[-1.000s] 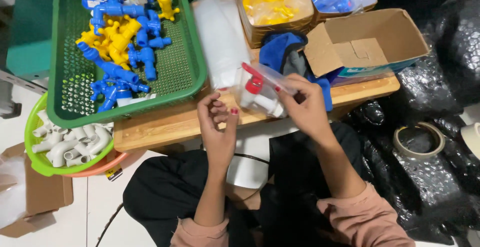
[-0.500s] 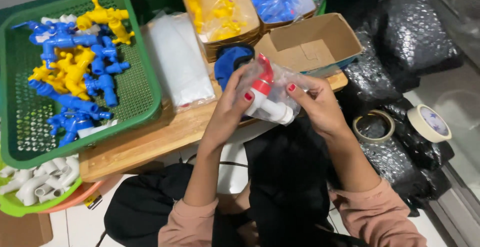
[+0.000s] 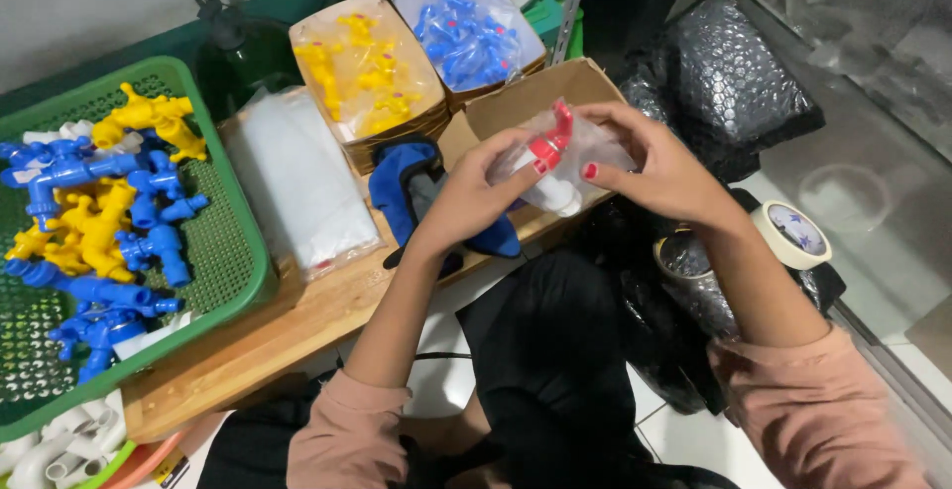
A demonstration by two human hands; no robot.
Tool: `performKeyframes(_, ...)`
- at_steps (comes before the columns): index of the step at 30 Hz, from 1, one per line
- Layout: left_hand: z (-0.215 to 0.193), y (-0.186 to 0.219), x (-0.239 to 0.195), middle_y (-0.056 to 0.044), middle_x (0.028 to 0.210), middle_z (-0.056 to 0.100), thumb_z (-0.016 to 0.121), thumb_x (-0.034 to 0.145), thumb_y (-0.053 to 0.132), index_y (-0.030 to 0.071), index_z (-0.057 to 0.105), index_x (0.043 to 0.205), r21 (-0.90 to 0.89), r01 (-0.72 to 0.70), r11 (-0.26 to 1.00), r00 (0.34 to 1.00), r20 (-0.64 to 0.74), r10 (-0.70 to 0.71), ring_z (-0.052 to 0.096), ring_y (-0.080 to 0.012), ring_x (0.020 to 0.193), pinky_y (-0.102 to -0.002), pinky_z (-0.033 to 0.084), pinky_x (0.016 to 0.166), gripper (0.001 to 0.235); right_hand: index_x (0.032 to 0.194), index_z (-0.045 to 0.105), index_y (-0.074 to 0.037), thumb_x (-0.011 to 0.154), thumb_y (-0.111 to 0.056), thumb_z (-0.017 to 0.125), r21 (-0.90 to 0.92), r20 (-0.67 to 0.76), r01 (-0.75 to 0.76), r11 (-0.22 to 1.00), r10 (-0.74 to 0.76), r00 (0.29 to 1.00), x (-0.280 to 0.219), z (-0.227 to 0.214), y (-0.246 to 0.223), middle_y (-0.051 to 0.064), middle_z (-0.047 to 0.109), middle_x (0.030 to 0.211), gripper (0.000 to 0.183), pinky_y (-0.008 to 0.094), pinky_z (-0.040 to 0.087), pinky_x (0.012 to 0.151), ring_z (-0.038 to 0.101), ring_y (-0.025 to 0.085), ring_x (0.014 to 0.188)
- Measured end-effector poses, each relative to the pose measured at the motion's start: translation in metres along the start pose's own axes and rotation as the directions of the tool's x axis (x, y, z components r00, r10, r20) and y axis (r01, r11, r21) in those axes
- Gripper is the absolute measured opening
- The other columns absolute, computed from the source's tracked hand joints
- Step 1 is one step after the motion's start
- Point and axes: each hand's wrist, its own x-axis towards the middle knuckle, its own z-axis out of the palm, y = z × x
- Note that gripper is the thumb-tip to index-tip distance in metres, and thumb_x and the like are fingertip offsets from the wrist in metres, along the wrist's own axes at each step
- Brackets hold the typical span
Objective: The person puts together faucet components by hand, inserting internal valves into colorful faucet bodies, sealing them into small plastic bags, and wiping them with a cloth.
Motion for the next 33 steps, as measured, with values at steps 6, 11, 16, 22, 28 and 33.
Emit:
performKeyframes(6, 0.012, -0.010, 0.054, -0.026, 0.120, 0.071, 0.074, 0.091, 0.031, 0.007, 0.068, 0.126, 0.117, -0.013, 0.993, 0.997, 0.075, 0.004, 0.063, -0.0433, 0.122, -0.054, 0.046, 0.104, 0.043, 0.123, 0.069, -0.005, 0.083, -0.027, 0.086, -0.347, -0.035, -0.090, 0.933, 0.083, 0.996, 0.027, -0.023, 0.010, 0.017, 0.073, 0.096, 0.049, 0.048, 0.051, 0.084, 0.067, 0.028, 0.093)
performKeyframes(11, 0.019, 0.000, 0.093, -0.026, 0.119, 0.072, 0.070, 0.094, 0.024, 0.006, 0.070, 0.125, 0.141, -0.060, 0.988, 0.986, 0.161, 0.037, 0.065, -0.0447, 0.119, -0.056, 0.047, 0.104, 0.036, 0.117, 0.068, -0.015, 0.082, -0.035, 0.087, -0.389, -0.125, -0.159, 0.907, 0.119, 0.985, 0.046, -0.042, 0.011, 0.010, 0.072, 0.091, 0.045, 0.042, 0.051, 0.081, 0.069, 0.026, 0.090)
performKeyframes(16, 0.026, -0.027, 0.130, -0.021, 0.119, 0.073, 0.068, 0.098, 0.024, 0.011, 0.070, 0.126, 0.054, -0.082, 0.995, 0.976, 0.208, 0.069, 0.066, -0.0320, 0.119, -0.052, 0.048, 0.104, 0.031, 0.107, 0.070, -0.026, 0.083, -0.040, 0.087, -0.424, -0.190, -0.179, 0.888, 0.106, 0.976, 0.072, -0.058, 0.039, -0.002, 0.070, 0.077, 0.033, 0.031, 0.049, 0.068, 0.063, 0.017, 0.070)
performKeyframes(22, 0.019, -0.044, 0.137, -0.013, 0.122, 0.073, 0.071, 0.099, 0.029, 0.018, 0.068, 0.130, -0.083, -0.022, 0.996, 0.994, 0.109, 0.031, 0.065, -0.0227, 0.121, -0.044, 0.050, 0.106, 0.034, 0.098, 0.071, -0.021, 0.085, -0.030, 0.082, -0.395, -0.179, -0.184, 0.900, 0.121, 0.976, 0.096, -0.064, 0.045, -0.004, 0.064, 0.067, 0.019, 0.025, 0.042, 0.061, 0.050, 0.011, 0.063)
performKeyframes(28, 0.015, -0.018, 0.136, -0.004, 0.128, 0.070, 0.061, 0.096, 0.031, 0.012, 0.061, 0.132, -0.069, 0.167, 0.984, 0.975, 0.158, -0.154, 0.066, -0.0160, 0.115, -0.030, 0.051, 0.096, 0.041, 0.092, 0.067, -0.015, 0.101, -0.016, 0.070, -0.384, -0.002, -0.099, 0.918, 0.106, 0.994, 0.110, -0.075, 0.038, -0.009, 0.061, 0.075, 0.009, 0.021, 0.037, 0.061, 0.048, 0.001, 0.066)
performKeyframes(33, 0.012, -0.031, 0.132, -0.008, 0.125, 0.068, 0.045, 0.102, 0.032, 0.011, 0.051, 0.136, 0.096, 0.231, 0.968, 0.972, 0.022, -0.234, 0.070, -0.0173, 0.101, -0.032, 0.052, 0.081, 0.041, 0.083, 0.062, -0.016, 0.098, -0.022, 0.070, -0.629, -0.177, -0.142, 0.764, 0.037, 0.984, 0.117, -0.078, 0.038, -0.005, 0.042, 0.064, 0.018, 0.032, 0.030, 0.062, 0.033, 0.010, 0.063)
